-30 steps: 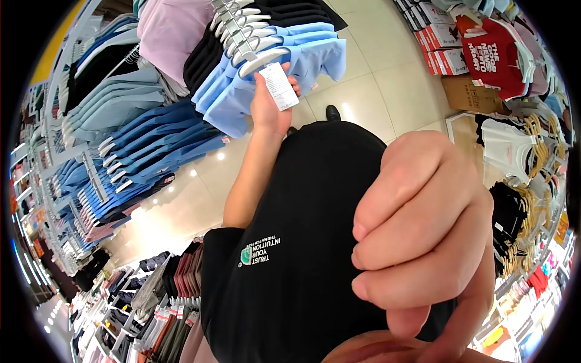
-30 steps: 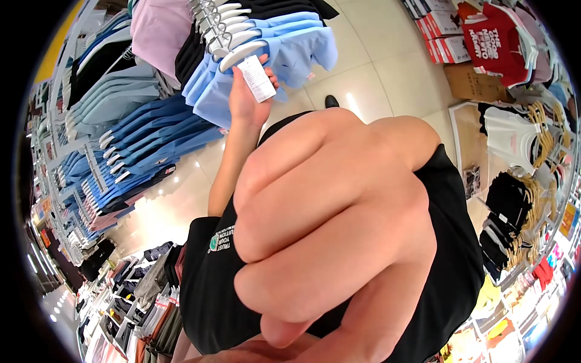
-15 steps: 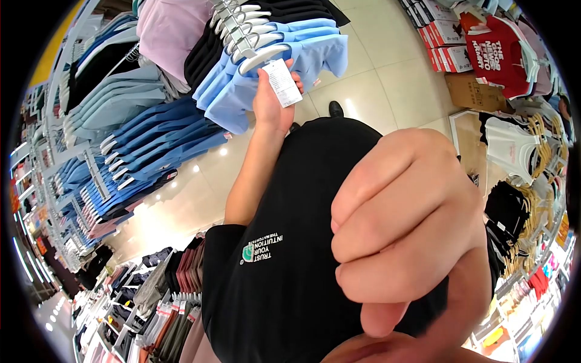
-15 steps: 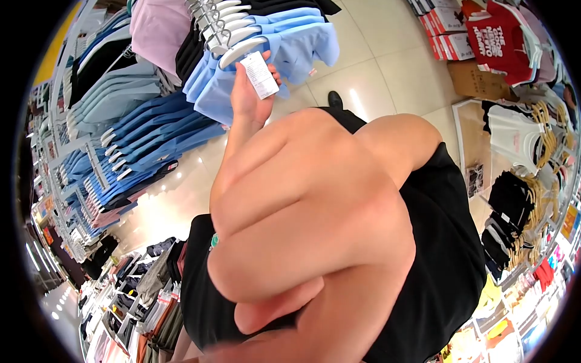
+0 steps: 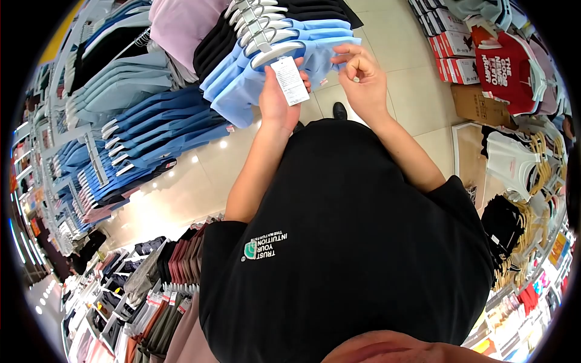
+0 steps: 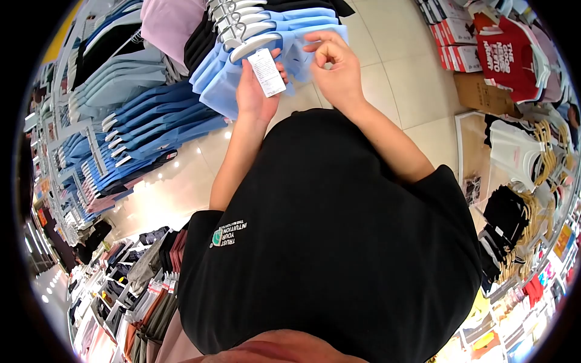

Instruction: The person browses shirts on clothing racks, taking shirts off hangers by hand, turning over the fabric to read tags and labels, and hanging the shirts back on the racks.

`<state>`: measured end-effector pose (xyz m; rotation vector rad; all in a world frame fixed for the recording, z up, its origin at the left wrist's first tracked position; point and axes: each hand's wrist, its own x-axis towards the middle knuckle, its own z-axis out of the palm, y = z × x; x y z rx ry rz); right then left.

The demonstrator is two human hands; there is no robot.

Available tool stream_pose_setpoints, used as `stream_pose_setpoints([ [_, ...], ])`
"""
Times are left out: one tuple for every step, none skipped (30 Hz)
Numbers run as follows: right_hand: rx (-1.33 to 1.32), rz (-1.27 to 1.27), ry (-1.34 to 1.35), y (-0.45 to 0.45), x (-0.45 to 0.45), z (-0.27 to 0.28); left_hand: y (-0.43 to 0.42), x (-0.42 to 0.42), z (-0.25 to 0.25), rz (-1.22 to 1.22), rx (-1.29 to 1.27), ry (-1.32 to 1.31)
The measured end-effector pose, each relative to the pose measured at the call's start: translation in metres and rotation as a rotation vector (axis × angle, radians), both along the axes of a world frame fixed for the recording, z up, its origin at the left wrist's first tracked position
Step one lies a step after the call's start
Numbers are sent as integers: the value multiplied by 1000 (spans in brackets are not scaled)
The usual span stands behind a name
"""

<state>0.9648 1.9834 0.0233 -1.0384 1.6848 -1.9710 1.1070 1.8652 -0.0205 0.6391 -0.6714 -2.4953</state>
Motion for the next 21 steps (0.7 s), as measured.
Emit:
stream_pose_setpoints([
  [1, 2, -1, 5, -3, -8, 1, 0, 1, 7, -2, -24],
  [107, 17, 5, 10, -6, -11, 2, -1, 3, 12, -4, -48],
  [213, 31, 12, 13, -8, -15, 2, -1, 4, 13, -5, -47],
  [212, 31, 13, 14, -8, -19, 3, -2, 5, 15, -16, -62],
  [227, 49, 110, 15, -7, -20, 3, -3, 5, 15, -28, -78],
  [242, 65, 207, 16, -6, -21, 3, -3, 5, 13, -26, -77],
  [243, 62, 207, 18, -5, -20, 3, -4, 4, 17, -17, -71],
  [258, 73, 378, 17, 1, -13, 3, -6, 5, 21, -10, -64],
  [271, 85, 547, 16, 5, -9, 3, -7, 7, 20, -11, -64],
  [270, 83, 547, 13, 6, -8, 3, -7, 8, 24, 16, -65],
  [256, 138, 636, 10, 7, -8, 4, -8, 11, 28, 44, -65],
  [243, 193, 725, 8, 8, -8, 5, -9, 13, 25, 44, -63],
  [245, 190, 727, 7, 9, -7, 6, -11, 15, 24, 58, -87],
  [280, 215, 771, 6, 10, -5, 7, -12, 18, 24, 71, -112],
  [314, 241, 814, 6, 11, -5, 9, -13, 20, 24, 71, -110],
  [312, 242, 816, 5, 11, -5, 11, -15, 23, 31, 83, -139],
  [319, 248, 842, 4, 11, -5, 12, -15, 25, 39, 94, -169],
  [325, 254, 868, 2, 11, -6, 11, -14, 23, 43, 94, -169],
  [323, 258, 869, 1, 11, -7, 10, -12, 20, 23, 79, -141],
  [334, 258, 870, 0, 11, -9, 10, -11, 19, 2, 63, -113],
  [345, 257, 871, 0, 10, -10, 10, -10, 18, 6, 64, -112],
])
